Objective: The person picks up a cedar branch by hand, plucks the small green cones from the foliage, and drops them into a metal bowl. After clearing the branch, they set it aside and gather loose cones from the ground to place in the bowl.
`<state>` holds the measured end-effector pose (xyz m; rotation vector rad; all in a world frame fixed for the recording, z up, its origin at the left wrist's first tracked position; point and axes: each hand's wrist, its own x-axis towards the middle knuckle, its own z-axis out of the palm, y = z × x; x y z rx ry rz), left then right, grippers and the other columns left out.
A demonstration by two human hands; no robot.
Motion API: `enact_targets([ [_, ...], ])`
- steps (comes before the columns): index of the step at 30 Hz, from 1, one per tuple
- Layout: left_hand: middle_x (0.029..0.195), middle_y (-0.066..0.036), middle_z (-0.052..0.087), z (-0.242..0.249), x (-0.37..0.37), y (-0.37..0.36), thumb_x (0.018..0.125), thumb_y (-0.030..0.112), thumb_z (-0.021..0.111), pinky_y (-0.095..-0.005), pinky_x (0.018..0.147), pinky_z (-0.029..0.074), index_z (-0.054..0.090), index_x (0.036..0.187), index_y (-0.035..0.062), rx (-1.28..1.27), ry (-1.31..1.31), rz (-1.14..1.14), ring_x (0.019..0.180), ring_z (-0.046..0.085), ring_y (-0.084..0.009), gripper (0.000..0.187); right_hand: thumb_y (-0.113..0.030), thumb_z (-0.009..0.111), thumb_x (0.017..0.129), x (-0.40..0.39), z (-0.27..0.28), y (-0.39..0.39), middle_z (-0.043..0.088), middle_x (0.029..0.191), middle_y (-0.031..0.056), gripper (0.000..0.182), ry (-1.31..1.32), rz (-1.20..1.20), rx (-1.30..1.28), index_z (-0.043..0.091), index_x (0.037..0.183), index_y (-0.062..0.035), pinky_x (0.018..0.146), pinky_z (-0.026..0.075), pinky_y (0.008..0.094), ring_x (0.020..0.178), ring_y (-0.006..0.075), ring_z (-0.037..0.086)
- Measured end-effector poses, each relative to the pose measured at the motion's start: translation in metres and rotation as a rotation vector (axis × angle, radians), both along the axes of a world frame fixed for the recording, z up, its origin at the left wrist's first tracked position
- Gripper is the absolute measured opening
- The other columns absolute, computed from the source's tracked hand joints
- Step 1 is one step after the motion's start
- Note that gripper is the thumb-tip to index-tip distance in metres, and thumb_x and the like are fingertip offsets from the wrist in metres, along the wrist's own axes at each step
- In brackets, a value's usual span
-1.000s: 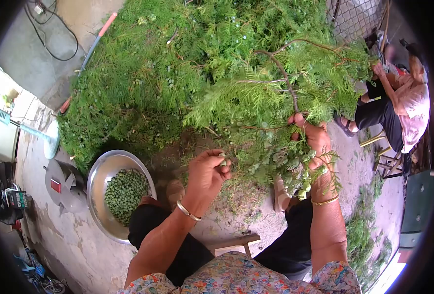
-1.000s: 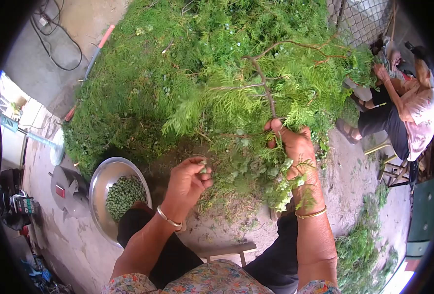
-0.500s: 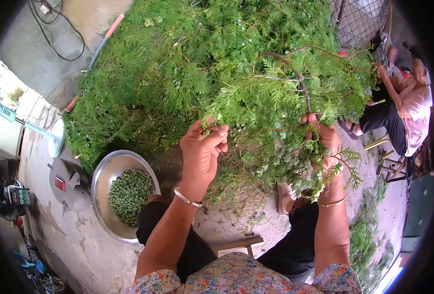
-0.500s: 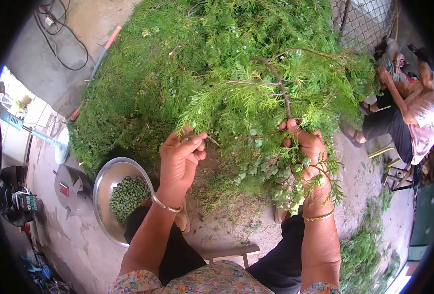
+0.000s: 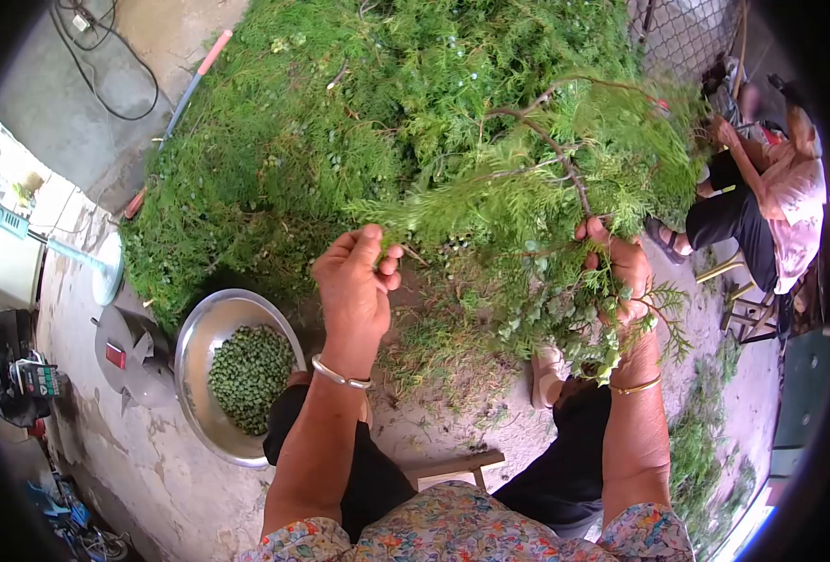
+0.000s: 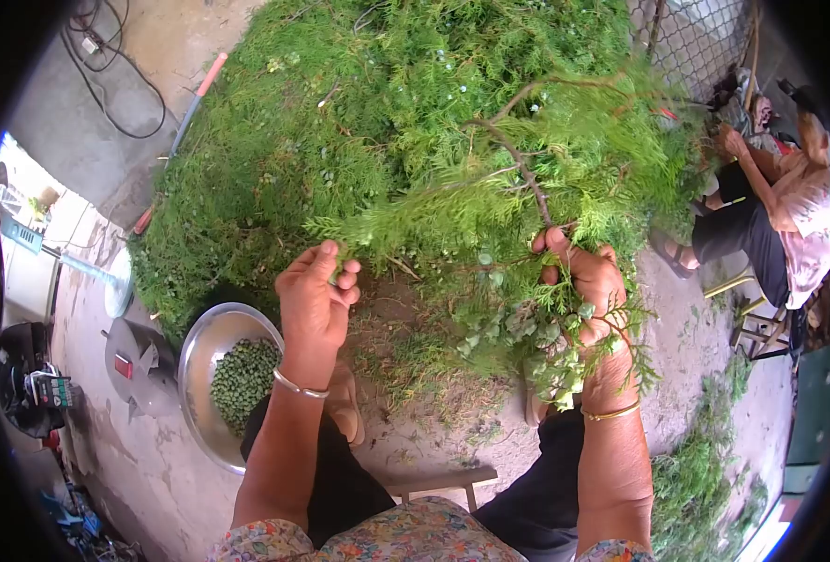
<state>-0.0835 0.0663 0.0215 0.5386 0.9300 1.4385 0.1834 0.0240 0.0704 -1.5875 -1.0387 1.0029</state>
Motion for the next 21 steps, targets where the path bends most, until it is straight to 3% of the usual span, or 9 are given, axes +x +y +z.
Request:
enact_targets([
  [2, 0.069, -0.009, 0.058, 0.002, -0.007, 0.003, 0.086, 0.015, 0.062, -0.022, 0.043, 0.036, 0.056, 0.085, 0.0022, -0.007, -0.026, 0.051, 0.052, 0.05, -0.0115, 0.014, -0.039, 0.053, 0.091, -0.005, 0.008, -0.004, 0.051, 0.057, -0.0018, 0.033, -0.311, 0.022, -0.068, 0.067, 0.082, -0.0105, 0.077, 0.032, 0.0288, 0.071, 0.012, 0.037],
  [7, 0.069, -0.008, 0.056, 0.009, -0.027, 0.009, 0.086, 0.012, 0.06, -0.0244, 0.042, 0.035, 0.056, 0.084, 0.0023, -0.095, -0.088, 0.248, 0.053, 0.049, -0.0118, 0.011, -0.04, 0.054, 0.09, -0.01, 0.0, -0.005, 0.05, 0.056, -0.0007, 0.032, -0.196, 0.075, -0.139, 0.067, 0.08, -0.0118, 0.077, 0.031, 0.029, 0.07, 0.012, 0.039],
  [9, 0.071, -0.008, 0.056, -0.003, -0.05, 0.016, 0.086, 0.01, 0.058, -0.0255, 0.045, 0.037, 0.056, 0.086, 0.0017, -0.079, -0.185, 0.235, 0.055, 0.049, -0.0129, 0.008, -0.039, 0.056, 0.089, -0.01, -0.001, -0.005, 0.048, 0.056, -0.0005, 0.032, -0.116, 0.071, -0.033, 0.065, 0.077, -0.0103, 0.072, 0.033, 0.0287, 0.065, 0.0122, 0.04],
  [10, 0.075, -0.009, 0.055, -0.013, -0.069, 0.021, 0.085, 0.009, 0.058, -0.0258, 0.047, 0.038, 0.054, 0.088, 0.0017, -0.058, -0.311, 0.18, 0.058, 0.049, -0.0134, 0.009, -0.037, 0.056, 0.089, -0.001, -0.004, -0.001, 0.046, 0.056, -0.0016, 0.031, 0.031, 0.003, -0.01, 0.064, 0.08, -0.0086, 0.06, 0.034, 0.0249, 0.055, 0.0098, 0.039],
  [11, 0.079, -0.01, 0.055, -0.008, -0.076, 0.023, 0.085, 0.009, 0.058, -0.026, 0.05, 0.039, 0.053, 0.09, 0.0017, -0.034, -0.437, 0.123, 0.061, 0.049, -0.0139, 0.01, -0.035, 0.058, 0.089, 0.003, -0.002, 0.0, 0.044, 0.055, -0.0054, 0.029, 0.298, -0.028, 0.0, 0.061, 0.08, -0.0073, 0.042, 0.026, 0.0177, 0.045, 0.0033, 0.036],
  [15, 0.083, -0.013, 0.056, 0.017, -0.065, 0.015, 0.084, 0.008, 0.058, -0.0276, 0.056, 0.045, 0.053, 0.09, 0.0002, -0.038, -0.398, -0.012, 0.066, 0.052, -0.0162, 0.012, -0.031, 0.057, 0.089, 0.009, 0.008, 0.002, 0.045, 0.056, -0.0051, 0.025, 0.343, -0.071, 0.011, 0.06, 0.08, -0.0077, 0.039, 0.026, 0.0171, 0.043, 0.0025, 0.036],
  [17, 0.086, -0.015, 0.057, 0.011, -0.06, 0.015, 0.086, 0.01, 0.058, -0.0273, 0.054, 0.047, 0.055, 0.088, 0.0007, -0.048, -0.452, -0.089, 0.066, 0.053, -0.0171, 0.01, -0.029, 0.057, 0.089, 0.009, 0.008, 0.002, 0.046, 0.057, -0.0048, 0.024, 0.295, -0.074, -0.023, 0.06, 0.079, -0.0077, 0.039, 0.026, 0.0172, 0.043, 0.0025, 0.036],
  [19, 0.085, -0.015, 0.058, 0.005, -0.052, 0.012, 0.086, 0.014, 0.059, -0.0254, 0.048, 0.045, 0.058, 0.086, 0.0021, 0.112, -0.428, -0.299, 0.065, 0.054, -0.0171, 0.012, -0.034, 0.057, 0.089, 0.011, 0.002, 0.002, 0.046, 0.055, -0.0021, 0.029, 0.367, -0.016, -0.03, 0.062, 0.081, -0.006, 0.045, 0.028, 0.0209, 0.047, 0.0058, 0.038],
  [21, 0.07, -0.011, 0.058, 0.017, -0.037, 0.003, 0.087, 0.016, 0.06, -0.0224, 0.041, 0.041, 0.06, 0.085, 0.003, 0.141, -0.244, -0.242, 0.054, 0.052, -0.0145, 0.013, -0.032, 0.058, 0.089, 0.004, 0.007, 0.002, 0.046, 0.054, -0.0016, 0.03, 0.312, -0.01, 0.006, 0.062, 0.078, -0.0046, 0.046, 0.029, 0.0214, 0.048, 0.0067, 0.039],
])
